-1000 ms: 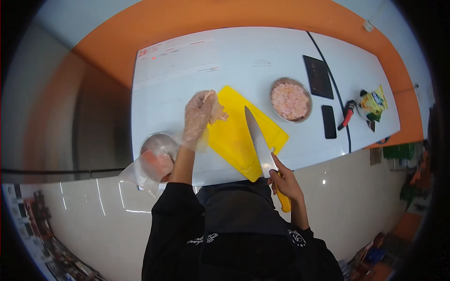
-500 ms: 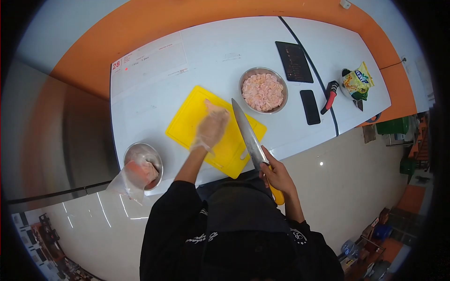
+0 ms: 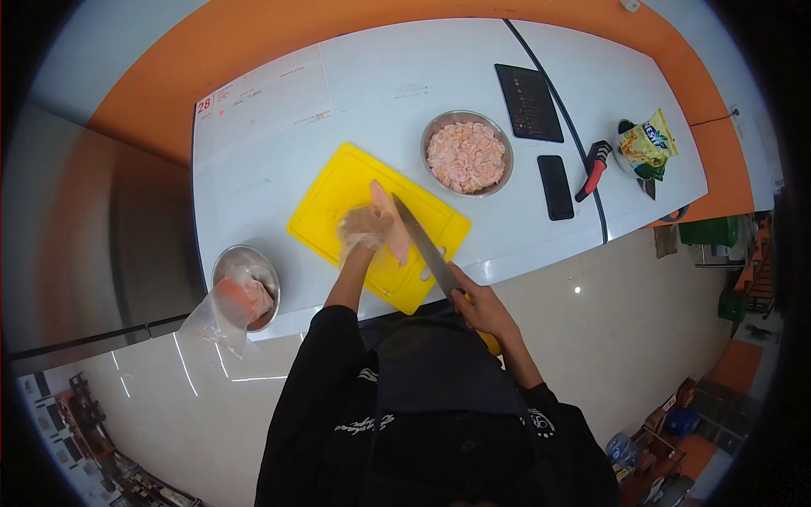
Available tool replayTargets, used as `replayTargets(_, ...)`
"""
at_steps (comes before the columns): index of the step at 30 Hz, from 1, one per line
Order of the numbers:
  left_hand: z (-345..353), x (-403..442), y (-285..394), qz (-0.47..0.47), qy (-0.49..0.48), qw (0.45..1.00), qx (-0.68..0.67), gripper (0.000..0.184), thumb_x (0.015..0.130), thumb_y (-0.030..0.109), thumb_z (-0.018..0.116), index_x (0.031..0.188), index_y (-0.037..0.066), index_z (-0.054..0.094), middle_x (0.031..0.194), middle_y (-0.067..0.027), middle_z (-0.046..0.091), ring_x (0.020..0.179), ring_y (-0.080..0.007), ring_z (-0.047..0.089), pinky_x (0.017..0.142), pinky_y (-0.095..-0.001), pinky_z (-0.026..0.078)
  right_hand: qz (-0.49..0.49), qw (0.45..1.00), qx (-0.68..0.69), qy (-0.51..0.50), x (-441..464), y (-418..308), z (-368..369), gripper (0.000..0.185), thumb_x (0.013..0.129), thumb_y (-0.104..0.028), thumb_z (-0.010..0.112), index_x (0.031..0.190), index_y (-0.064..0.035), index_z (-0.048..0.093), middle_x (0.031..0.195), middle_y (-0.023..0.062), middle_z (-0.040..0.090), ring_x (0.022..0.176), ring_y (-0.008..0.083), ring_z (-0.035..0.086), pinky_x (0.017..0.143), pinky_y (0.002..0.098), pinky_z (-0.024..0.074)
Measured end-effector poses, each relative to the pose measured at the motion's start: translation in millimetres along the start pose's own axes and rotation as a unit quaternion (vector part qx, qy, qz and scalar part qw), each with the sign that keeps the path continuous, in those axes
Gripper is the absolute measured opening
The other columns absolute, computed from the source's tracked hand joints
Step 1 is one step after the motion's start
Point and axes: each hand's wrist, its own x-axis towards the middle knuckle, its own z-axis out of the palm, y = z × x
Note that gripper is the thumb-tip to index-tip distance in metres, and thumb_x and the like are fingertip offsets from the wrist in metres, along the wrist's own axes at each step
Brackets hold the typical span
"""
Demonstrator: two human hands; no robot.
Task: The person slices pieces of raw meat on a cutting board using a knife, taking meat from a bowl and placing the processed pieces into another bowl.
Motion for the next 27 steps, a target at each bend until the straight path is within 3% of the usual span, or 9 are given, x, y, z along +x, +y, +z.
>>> replayTargets(2,3.4,-0.7,8.7,0.045,0.000,0.999,0.029,0.042,0.082,0.044,0.068,0.098,0.005,0.071,0.094,-0.0174,0.071,0.085,-0.0366,0.068,0.075,-0.0461,0.053,-0.057,0.997,-0.047,0.015,8.4,8.3,7.0,0.057,0.098,-0.012,0.052,0.152,-0.0192,0.035,0.076,0.0195,0.065,0.066,0.0311,0.066,0.066,0.0401,0.0532)
replayTargets(5,-0.5,-19.0,-1.8,0.066,0.032,0.956,-0.283,0.027,0.085,0.030,0.070,0.089,0.003,0.066,0.087,-0.0123,0.070,0.075,-0.0262,0.066,0.067,-0.0385,0.052,-0.034,0.996,-0.084,0.022,18.2,15.2,7.8,0.057,0.097,-0.012,0.051,0.151,-0.0210,0.035,0.084,0.0292,0.065,0.078,0.0450,0.065,0.073,0.0473,0.0515)
replayTargets(7,19.8,-18.5,-22.5,0.002,0.052,0.888,-0.456,0.019,0.086,0.021,0.070,0.084,0.004,0.062,0.082,-0.0069,0.066,0.071,-0.0176,0.061,0.064,-0.0323,0.049,-0.011,0.996,-0.084,0.016,21.0,22.2,7.2,0.058,0.097,-0.012,0.050,0.152,-0.0228,0.035,0.089,0.0332,0.063,0.083,0.0503,0.062,0.074,0.0504,0.0503)
replayTargets(11,53.3,-8.1,-40.9,-0.046,0.172,0.771,-0.611,0.014,0.087,0.009,0.070,0.082,0.005,0.058,0.077,0.0004,0.058,0.070,-0.0077,0.052,0.062,-0.0240,0.046,0.003,0.996,-0.085,0.002,20.4,16.7,2.7,0.055,0.097,-0.013,0.049,0.150,-0.0172,0.035,0.090,0.0324,0.064,0.085,0.0504,0.062,0.077,0.0542,0.0491)
replayTargets(14,52.4,-3.3,-39.2,-0.043,0.245,0.733,-0.633,0.012,0.084,0.006,0.071,0.085,0.004,0.059,0.079,0.0005,0.059,0.071,-0.0107,0.054,0.066,-0.0257,0.047,-0.022,0.996,-0.080,0.014,21.8,26.4,5.8,0.056,0.097,-0.013,0.048,0.151,-0.0196,0.034,0.090,0.0325,0.064,0.084,0.0507,0.062,0.077,0.0550,0.0490)
replayTargets(17,35.5,-8.4,-35.6,0.006,0.308,0.793,-0.526,0.012,0.083,0.002,0.070,0.091,0.001,0.062,0.080,0.0000,0.060,0.074,-0.0136,0.056,0.072,-0.0284,0.050,-0.030,0.996,-0.087,0.018,23.0,33.1,6.7,0.056,0.097,-0.014,0.048,0.151,-0.0217,0.033,0.089,0.0326,0.064,0.084,0.0508,0.062,0.078,0.0559,0.0487)
replayTargets(20,53.8,6.0,-52.8,0.085,0.360,0.788,-0.493,0.018,0.081,0.001,0.070,0.097,-0.002,0.063,0.085,-0.0051,0.065,0.080,-0.0200,0.061,0.078,-0.0325,0.052,-0.020,0.995,-0.094,0.014,23.1,33.0,6.9,0.056,0.097,-0.015,0.048,0.151,-0.0228,0.033,0.090,0.0328,0.064,0.085,0.0508,0.062,0.078,0.0566,0.0484)
replayTargets(23,33.9,-13.8,-49.7,0.054,0.356,0.873,-0.329,0.020,0.083,0.004,0.068,0.102,-0.002,0.064,0.091,-0.0115,0.068,0.085,-0.0249,0.064,0.081,-0.0350,0.052,-0.004,0.995,-0.101,0.009,22.7,29.4,6.3,0.055,0.097,-0.015,0.048,0.150,-0.0225,0.034,0.090,0.0329,0.064,0.085,0.0506,0.062,0.078,0.0568,0.0483)
replayTargets(27,23.6,-14.6,-68.3,0.074,0.362,0.886,-0.281,0.020,0.084,0.006,0.068,0.103,0.001,0.064,0.097,-0.0157,0.069,0.089,-0.0310,0.065,0.081,-0.0372,0.052,0.002,0.994,-0.113,0.007,21.0,22.2,3.3,0.055,0.097,-0.015,0.048,0.150,-0.0221,0.035,0.089,0.0326,0.063,0.084,0.0501,0.062,0.077,0.0565,0.0483)
